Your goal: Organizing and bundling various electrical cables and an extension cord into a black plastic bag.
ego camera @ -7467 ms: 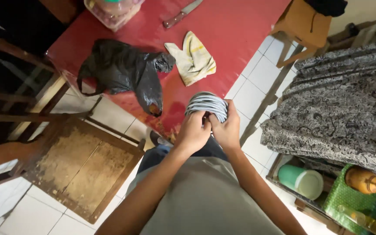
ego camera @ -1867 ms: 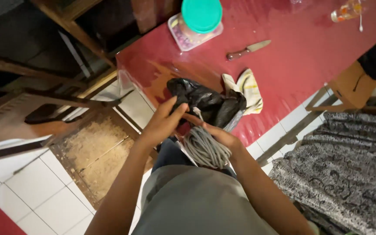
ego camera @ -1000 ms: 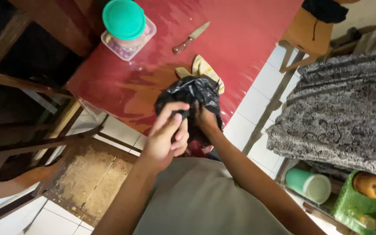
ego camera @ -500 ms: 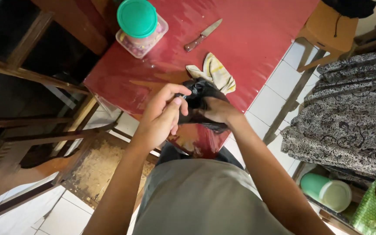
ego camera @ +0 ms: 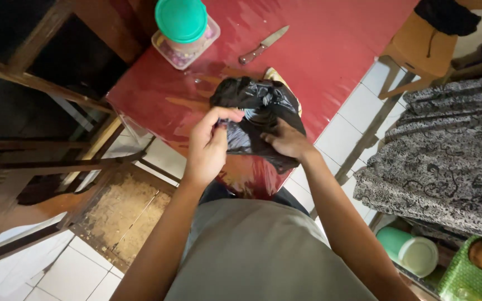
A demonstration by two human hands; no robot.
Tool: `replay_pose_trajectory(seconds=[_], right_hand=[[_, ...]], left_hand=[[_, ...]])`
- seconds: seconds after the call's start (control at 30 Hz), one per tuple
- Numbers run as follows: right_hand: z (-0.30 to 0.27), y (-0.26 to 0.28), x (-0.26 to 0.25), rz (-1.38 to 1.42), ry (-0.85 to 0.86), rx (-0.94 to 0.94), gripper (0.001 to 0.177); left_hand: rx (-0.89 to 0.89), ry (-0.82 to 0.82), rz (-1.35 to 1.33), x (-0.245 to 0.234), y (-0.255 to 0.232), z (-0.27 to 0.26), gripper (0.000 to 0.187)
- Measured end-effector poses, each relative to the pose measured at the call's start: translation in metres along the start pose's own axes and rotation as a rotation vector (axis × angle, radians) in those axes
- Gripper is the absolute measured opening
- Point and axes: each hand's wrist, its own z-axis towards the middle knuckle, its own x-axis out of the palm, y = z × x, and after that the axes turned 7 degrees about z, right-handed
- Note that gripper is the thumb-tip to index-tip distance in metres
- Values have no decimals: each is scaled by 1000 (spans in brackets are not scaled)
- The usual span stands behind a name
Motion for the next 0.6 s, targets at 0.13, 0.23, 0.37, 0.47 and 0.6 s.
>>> replay_pose_trajectory(seconds=[0.13,0.23,0.37,0.47,0.6], right_hand=[[4,5,13,354,-94,-84,70],[25,0,25,744,-151,-386,77],[70,-40,47,1056,-278,4,69],[107,-65,58,734,-349,-156,57],[131,-85,55,150,-413,-353,67]], left_hand=[[255,-60,281,-4,27,0,38],[2,-61,307,-5,26,4,46],[-287,-15,180,-6,43,20,51],[-286,-48,220,-4,68,43,41],[-318,-147,173,5,110,76,25]])
